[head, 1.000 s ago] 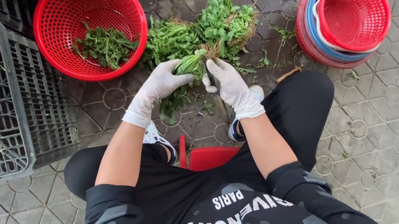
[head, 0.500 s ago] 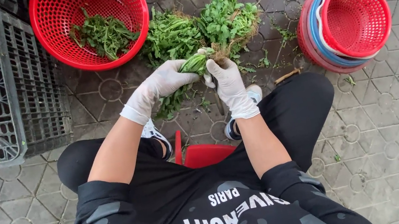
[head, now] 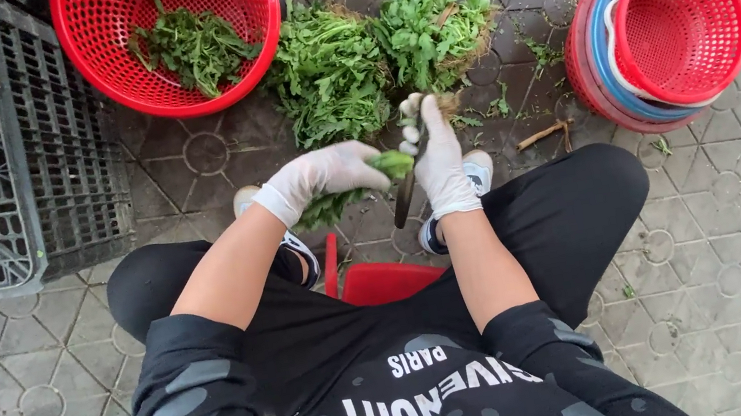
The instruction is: Sorting and trimming fresh herbs by removing roots with a knife and placing them into a basket.
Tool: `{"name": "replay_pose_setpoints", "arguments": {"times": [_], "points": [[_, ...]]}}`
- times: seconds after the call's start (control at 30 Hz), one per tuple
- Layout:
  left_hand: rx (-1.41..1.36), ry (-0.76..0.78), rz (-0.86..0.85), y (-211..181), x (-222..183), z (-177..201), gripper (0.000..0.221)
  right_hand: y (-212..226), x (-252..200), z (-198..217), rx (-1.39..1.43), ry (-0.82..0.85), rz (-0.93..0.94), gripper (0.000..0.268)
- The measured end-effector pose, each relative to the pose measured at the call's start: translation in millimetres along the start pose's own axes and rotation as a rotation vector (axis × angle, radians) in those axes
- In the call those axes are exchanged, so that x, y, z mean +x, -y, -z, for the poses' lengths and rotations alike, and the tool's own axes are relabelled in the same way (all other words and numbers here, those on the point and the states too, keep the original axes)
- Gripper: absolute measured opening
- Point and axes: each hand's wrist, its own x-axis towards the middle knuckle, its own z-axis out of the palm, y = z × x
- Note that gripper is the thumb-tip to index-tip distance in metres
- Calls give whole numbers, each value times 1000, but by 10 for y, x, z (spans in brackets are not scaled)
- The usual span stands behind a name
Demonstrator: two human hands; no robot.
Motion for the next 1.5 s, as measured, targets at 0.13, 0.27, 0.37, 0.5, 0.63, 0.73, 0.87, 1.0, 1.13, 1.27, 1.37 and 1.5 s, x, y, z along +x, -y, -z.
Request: {"name": "replay_pose_setpoints", "arguments": {"times": [0.13, 0.27, 0.37, 0.5, 0.63, 0.73, 0.87, 1.0, 1.13, 1.27, 1.37, 1.5], "points": [[98, -75, 9, -185, -340, 298, 45, 196, 13, 142, 261, -280, -130, 48], [154, -530, 55, -804, -1102, 893, 44, -5, 197, 531, 346, -333, -294, 88], [1091, -1139, 16, 306, -693, 1543, 114, -639, 600, 874, 215, -278, -372, 47], [725, -1202, 109, 257, -1046, 1628, 121, -932, 705, 727, -31, -340, -353, 26], [691, -1115, -101, 279, -1210, 1604, 97, -1392, 1278, 767, -305, -377, -207, 24], [651, -1096, -172, 505, -1333, 1649, 77, -1655, 1743, 927, -857, -319, 53, 25], [606, -1308, -280, 754, -1520, 1745, 60, -1491, 1885, 686, -1455, -168, -88, 37], [520, -1308, -273, 591, -1594, 1789, 54, -1346, 1617, 318, -1591, -76, -260, 32], [475, -1241, -285, 483, -1501, 1776, 54, -1242, 1449, 244, -1452, 4, -154, 19], [573, -1199, -278, 389, -1406, 1728, 52, -1077, 1239, 263, -1109, -49, -62, 9], [605, -1188, -283, 301, -1301, 1610, 54, -888, 1019, 214, -1163, 75, -104, 17], [728, -1183, -339, 257, -1250, 1263, 58, -920, 1074, 467, -1610, 236, -328, 31]]}}
